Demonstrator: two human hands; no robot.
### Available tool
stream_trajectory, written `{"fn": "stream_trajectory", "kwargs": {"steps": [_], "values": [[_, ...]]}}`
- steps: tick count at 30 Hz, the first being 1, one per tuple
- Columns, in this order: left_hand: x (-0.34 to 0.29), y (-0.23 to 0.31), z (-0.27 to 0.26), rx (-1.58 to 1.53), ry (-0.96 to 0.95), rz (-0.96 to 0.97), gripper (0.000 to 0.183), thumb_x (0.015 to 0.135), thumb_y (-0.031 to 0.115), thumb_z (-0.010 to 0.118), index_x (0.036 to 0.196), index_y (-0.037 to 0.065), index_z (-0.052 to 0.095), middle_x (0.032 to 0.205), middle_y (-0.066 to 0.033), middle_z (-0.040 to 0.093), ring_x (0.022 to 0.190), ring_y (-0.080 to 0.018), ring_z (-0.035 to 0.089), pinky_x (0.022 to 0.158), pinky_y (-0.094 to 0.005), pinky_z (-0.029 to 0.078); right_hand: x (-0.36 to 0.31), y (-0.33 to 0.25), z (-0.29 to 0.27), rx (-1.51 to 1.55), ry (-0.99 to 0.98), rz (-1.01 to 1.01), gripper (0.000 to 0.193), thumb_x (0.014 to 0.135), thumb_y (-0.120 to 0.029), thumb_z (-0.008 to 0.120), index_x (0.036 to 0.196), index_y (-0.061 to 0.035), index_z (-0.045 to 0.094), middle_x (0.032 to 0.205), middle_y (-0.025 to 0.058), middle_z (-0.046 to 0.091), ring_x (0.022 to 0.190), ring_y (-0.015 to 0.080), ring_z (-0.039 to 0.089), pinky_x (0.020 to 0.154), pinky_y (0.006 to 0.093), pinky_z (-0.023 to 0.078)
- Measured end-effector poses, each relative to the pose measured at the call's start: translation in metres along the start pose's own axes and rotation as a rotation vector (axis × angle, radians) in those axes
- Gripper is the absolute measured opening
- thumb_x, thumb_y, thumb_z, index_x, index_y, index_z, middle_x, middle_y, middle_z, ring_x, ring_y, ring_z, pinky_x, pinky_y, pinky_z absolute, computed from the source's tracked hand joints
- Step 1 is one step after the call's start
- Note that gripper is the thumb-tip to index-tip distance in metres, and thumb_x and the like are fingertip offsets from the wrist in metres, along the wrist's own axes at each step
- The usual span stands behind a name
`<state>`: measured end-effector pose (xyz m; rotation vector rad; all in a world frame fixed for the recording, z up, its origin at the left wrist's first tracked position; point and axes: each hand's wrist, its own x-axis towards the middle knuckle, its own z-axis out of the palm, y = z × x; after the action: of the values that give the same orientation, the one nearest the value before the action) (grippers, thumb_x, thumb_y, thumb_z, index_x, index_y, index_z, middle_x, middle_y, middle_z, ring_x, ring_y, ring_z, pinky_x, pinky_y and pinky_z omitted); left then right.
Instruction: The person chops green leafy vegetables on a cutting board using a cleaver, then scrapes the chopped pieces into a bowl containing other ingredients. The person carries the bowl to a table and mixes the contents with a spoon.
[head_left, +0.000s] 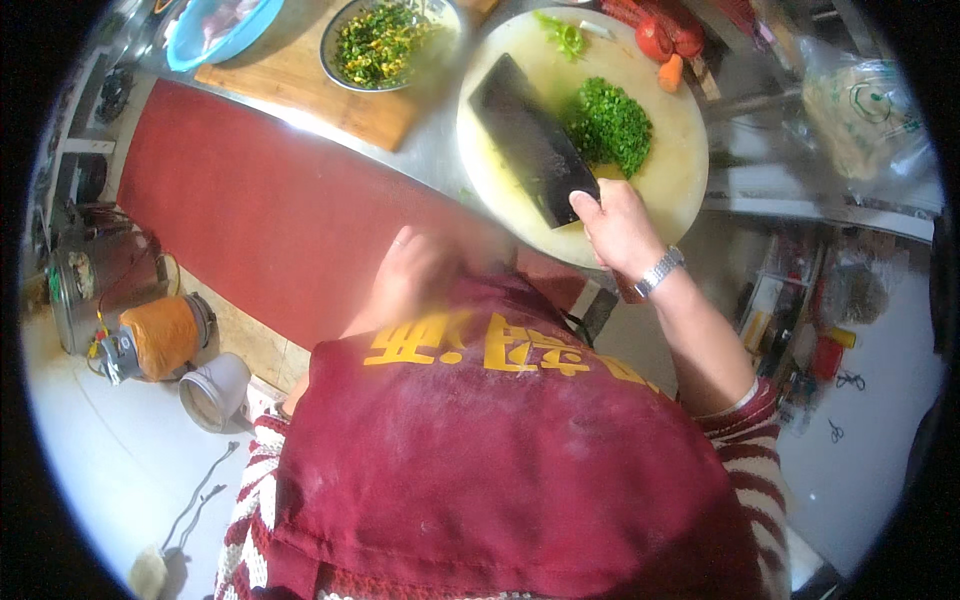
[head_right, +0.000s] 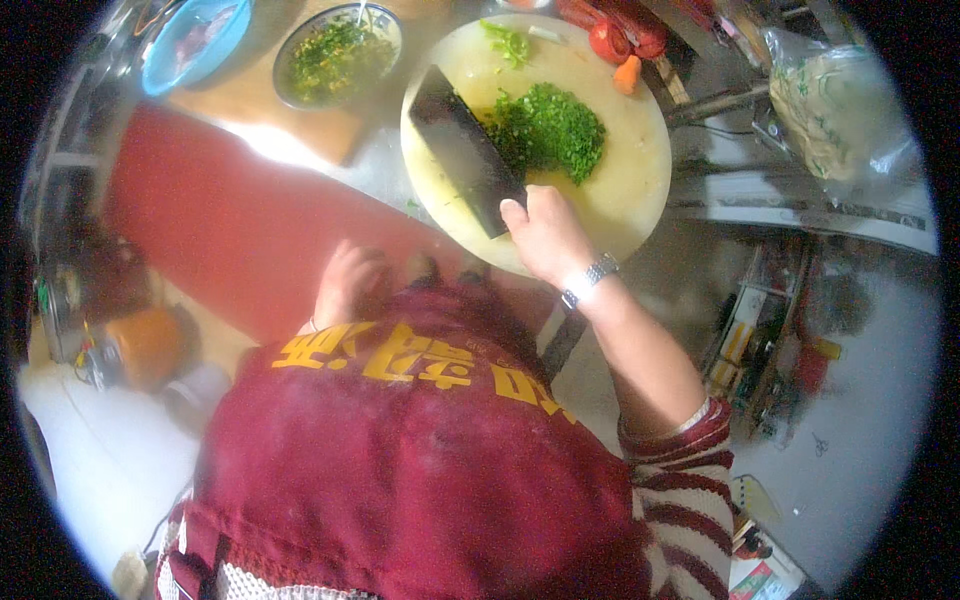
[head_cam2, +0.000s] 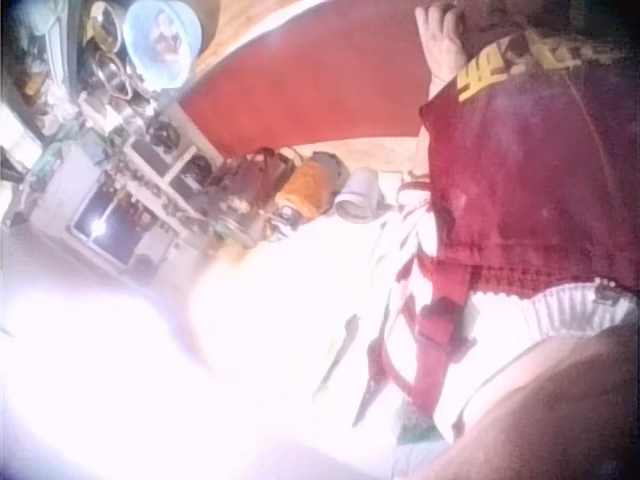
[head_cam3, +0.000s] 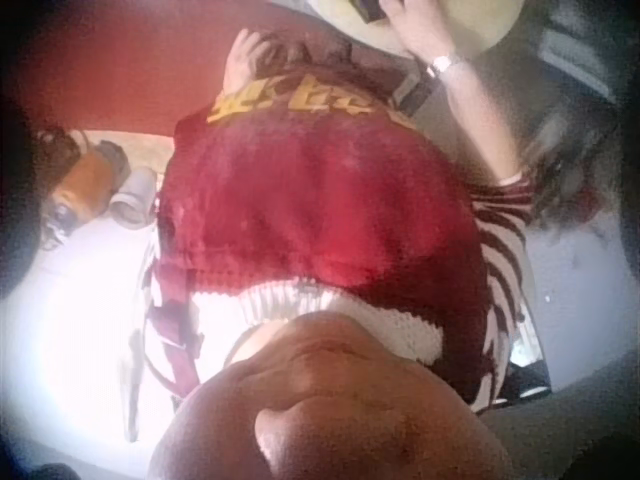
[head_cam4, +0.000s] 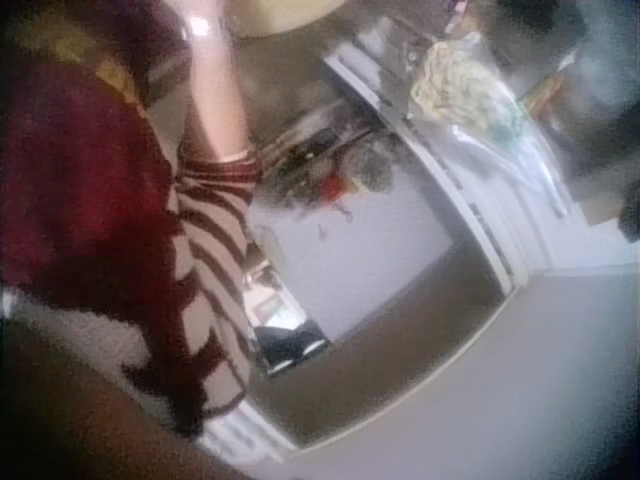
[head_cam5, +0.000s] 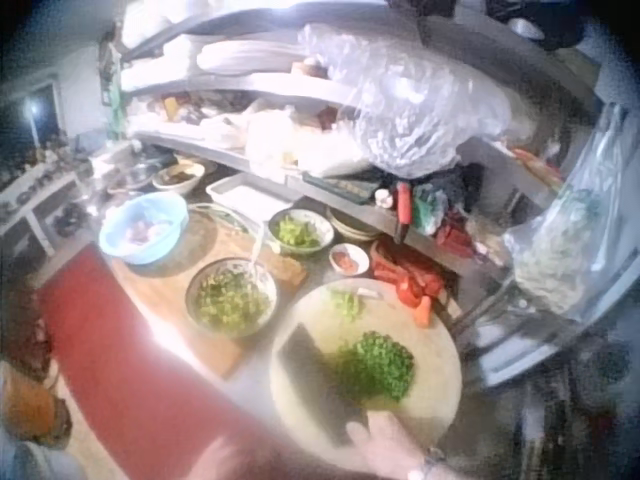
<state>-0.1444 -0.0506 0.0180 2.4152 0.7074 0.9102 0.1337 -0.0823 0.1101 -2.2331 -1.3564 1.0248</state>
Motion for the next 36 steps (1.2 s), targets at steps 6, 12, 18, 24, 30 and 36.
{"fn": "stream_trajectory", "kwargs": {"steps": [6, 12, 18, 24, 30, 36], "values": [[-0.002, 0.019, 0.006, -0.016, 0.105, -0.215, 0.027, 0.068, -0.003, 0.070, 0.093, 0.006, 0.068, 0.095, -0.0117, 0.065, 0.084, -0.0329, 0.060, 0.071, -0.0414, 0.051, -0.006, 0.041, -0.028, 0.129, 0.250, -0.148, 0.031, 0.100, -0.021, 0.055, 0.076, -0.0021, 0.052, 0.057, 0.0014, 0.051, 0.040, 0.0122, 0.050, 0.038, 0.0303, 0.040], [0.000, 0.012, 0.027, 0.104, 0.041, -0.302, 0.024, 0.069, 0.008, 0.073, 0.092, 0.006, 0.065, 0.087, -0.0117, 0.060, 0.081, -0.0336, 0.059, 0.068, -0.0435, 0.050, -0.015, 0.047, -0.067, -0.128, 0.178, -0.092, 0.035, 0.095, -0.024, 0.057, 0.087, 0.0094, 0.060, 0.088, 0.0346, 0.063, 0.090, 0.0507, 0.062, 0.079, 0.0503, 0.050], [0.020, 0.022, 0.047, 0.095, 0.051, -0.308, 0.021, 0.071, 0.011, 0.072, 0.087, 0.005, 0.060, 0.081, -0.0121, 0.055, 0.080, -0.0340, 0.057, 0.067, -0.0447, 0.050, -0.001, 0.045, -0.054, -0.275, 0.101, -0.199, 0.032, 0.096, -0.022, 0.053, 0.090, 0.0083, 0.061, 0.086, 0.0340, 0.064, 0.086, 0.0498, 0.064, 0.080, 0.0533, 0.051], [0.023, 0.021, 0.057, 0.131, 0.083, -0.325, 0.022, 0.070, 0.011, 0.072, 0.086, 0.005, 0.058, 0.080, -0.0124, 0.054, 0.078, -0.0342, 0.056, 0.066, -0.0458, 0.049, 0.006, 0.043, -0.041, -0.339, 0.056, -0.136, 0.031, 0.097, -0.020, 0.051, 0.089, 0.0077, 0.062, 0.083, 0.0334, 0.065, 0.082, 0.0492, 0.065, 0.076, 0.0532, 0.053], [0.008, 0.005, 0.060, 0.091, 0.111, -0.303, 0.024, 0.070, 0.010, 0.072, 0.092, 0.005, 0.061, 0.083, -0.0128, 0.055, 0.079, -0.0345, 0.057, 0.067, -0.0456, 0.050, 0.008, 0.044, -0.037, -0.274, 0.098, -0.136, 0.031, 0.096, -0.020, 0.053, 0.088, 0.0096, 0.061, 0.084, 0.0348, 0.064, 0.085, 0.0511, 0.063, 0.079, 0.0543, 0.050], [0.003, 0.002, 0.052, 0.124, 0.098, -0.319, 0.028, 0.069, 0.011, 0.072, 0.095, 0.005, 0.063, 0.084, -0.0128, 0.058, 0.081, -0.0345, 0.060, 0.069, -0.0442, 0.052, -0.004, 0.057, -0.044, -0.213, 0.214, -0.111, 0.031, 0.095, -0.020, 0.054, 0.088, 0.0090, 0.061, 0.083, 0.0349, 0.064, 0.084, 0.0521, 0.063, 0.078, 0.0556, 0.050]]}}
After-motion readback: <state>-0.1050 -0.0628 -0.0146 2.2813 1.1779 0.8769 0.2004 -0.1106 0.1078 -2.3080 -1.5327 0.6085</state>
